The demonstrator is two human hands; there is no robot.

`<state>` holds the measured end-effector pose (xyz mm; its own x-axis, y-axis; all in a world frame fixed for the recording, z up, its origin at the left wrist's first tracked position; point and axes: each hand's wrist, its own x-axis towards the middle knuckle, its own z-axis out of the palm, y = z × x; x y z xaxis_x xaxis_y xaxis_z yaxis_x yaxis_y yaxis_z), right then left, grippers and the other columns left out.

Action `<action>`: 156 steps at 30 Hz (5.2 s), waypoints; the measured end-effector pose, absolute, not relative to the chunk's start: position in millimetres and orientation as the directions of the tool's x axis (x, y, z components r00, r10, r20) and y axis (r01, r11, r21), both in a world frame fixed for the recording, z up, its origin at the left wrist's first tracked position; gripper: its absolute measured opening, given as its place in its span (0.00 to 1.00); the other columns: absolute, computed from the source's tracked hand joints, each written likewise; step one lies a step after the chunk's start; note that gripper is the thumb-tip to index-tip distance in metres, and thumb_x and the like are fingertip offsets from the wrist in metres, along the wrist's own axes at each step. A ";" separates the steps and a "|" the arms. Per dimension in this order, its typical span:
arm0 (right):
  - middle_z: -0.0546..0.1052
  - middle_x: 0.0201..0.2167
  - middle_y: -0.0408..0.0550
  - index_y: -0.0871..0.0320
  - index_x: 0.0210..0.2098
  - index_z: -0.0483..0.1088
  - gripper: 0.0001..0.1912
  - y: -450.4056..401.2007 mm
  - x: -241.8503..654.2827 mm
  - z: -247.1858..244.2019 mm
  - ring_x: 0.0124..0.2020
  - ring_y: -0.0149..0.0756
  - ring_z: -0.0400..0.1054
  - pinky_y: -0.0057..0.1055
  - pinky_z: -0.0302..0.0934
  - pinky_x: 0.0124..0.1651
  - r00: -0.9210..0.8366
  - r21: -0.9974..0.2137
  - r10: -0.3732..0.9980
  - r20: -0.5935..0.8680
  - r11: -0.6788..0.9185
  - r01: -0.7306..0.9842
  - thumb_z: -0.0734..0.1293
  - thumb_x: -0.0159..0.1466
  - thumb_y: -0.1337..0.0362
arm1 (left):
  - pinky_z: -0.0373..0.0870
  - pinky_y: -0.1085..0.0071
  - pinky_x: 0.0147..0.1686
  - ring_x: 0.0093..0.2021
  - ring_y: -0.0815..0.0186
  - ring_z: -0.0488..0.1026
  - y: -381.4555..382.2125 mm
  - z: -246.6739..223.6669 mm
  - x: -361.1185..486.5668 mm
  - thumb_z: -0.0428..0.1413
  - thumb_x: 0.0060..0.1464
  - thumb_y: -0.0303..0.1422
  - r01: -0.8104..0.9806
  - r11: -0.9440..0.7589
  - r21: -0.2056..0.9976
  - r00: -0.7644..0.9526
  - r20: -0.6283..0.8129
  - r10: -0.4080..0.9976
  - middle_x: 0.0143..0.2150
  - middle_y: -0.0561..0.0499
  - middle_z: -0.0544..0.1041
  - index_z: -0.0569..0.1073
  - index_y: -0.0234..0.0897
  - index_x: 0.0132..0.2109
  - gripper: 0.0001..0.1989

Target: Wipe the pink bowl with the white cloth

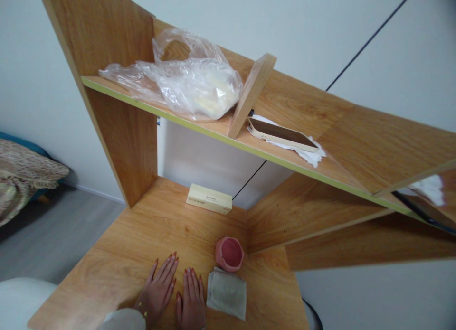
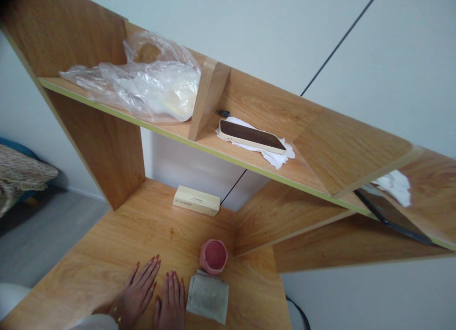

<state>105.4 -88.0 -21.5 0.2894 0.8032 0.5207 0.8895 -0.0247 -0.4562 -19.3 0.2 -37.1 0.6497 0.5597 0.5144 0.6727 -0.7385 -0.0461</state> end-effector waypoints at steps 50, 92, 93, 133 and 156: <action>0.74 0.53 0.46 0.50 0.61 0.61 0.24 -86.8 105.4 -20.8 0.54 0.41 0.67 0.45 0.56 0.60 0.303 -0.476 0.794 0.527 -0.020 0.879 0.53 0.67 0.60 | 0.36 0.55 0.67 0.70 0.65 0.41 -8.8 -24.0 -12.5 0.40 0.61 0.36 0.745 -0.667 -0.015 0.597 0.461 0.656 0.67 0.49 0.60 0.54 0.38 0.67 0.28; 0.73 0.53 0.44 0.48 0.62 0.58 0.24 -88.5 109.5 -29.5 0.54 0.40 0.67 0.44 0.57 0.60 0.269 -0.450 0.807 0.526 -0.004 0.893 0.54 0.67 0.60 | 0.33 0.56 0.67 0.70 0.66 0.42 -5.6 -24.1 -17.1 0.41 0.58 0.31 0.712 -0.701 -0.049 0.639 0.460 0.617 0.65 0.50 0.63 0.58 0.38 0.65 0.27; 0.73 0.53 0.44 0.48 0.63 0.57 0.25 -88.6 109.7 -29.6 0.54 0.40 0.67 0.44 0.57 0.60 0.268 -0.448 0.807 0.526 -0.005 0.894 0.54 0.67 0.59 | 0.33 0.56 0.67 0.70 0.66 0.42 -5.6 -23.8 -17.1 0.42 0.58 0.31 0.707 -0.705 -0.053 0.646 0.455 0.613 0.65 0.50 0.63 0.59 0.38 0.65 0.27; 0.73 0.53 0.43 0.47 0.63 0.57 0.24 -86.7 109.1 -30.2 0.53 0.40 0.68 0.44 0.57 0.59 0.269 -0.427 0.787 0.555 -0.009 0.904 0.51 0.68 0.57 | 0.53 0.57 0.63 0.63 0.60 0.61 -11.0 -46.7 -9.1 0.41 0.57 0.35 0.782 -0.620 0.063 0.557 0.376 0.741 0.60 0.54 0.70 0.68 0.49 0.60 0.25; 0.73 0.54 0.43 0.46 0.65 0.51 0.26 -86.7 110.3 -30.3 0.53 0.41 0.68 0.45 0.59 0.57 0.246 -0.390 0.804 0.542 -0.019 0.921 0.52 0.68 0.58 | 0.35 0.56 0.67 0.70 0.65 0.42 -5.2 -30.2 -16.6 0.41 0.59 0.33 0.717 -0.696 -0.043 0.627 0.475 0.617 0.65 0.50 0.63 0.60 0.38 0.64 0.27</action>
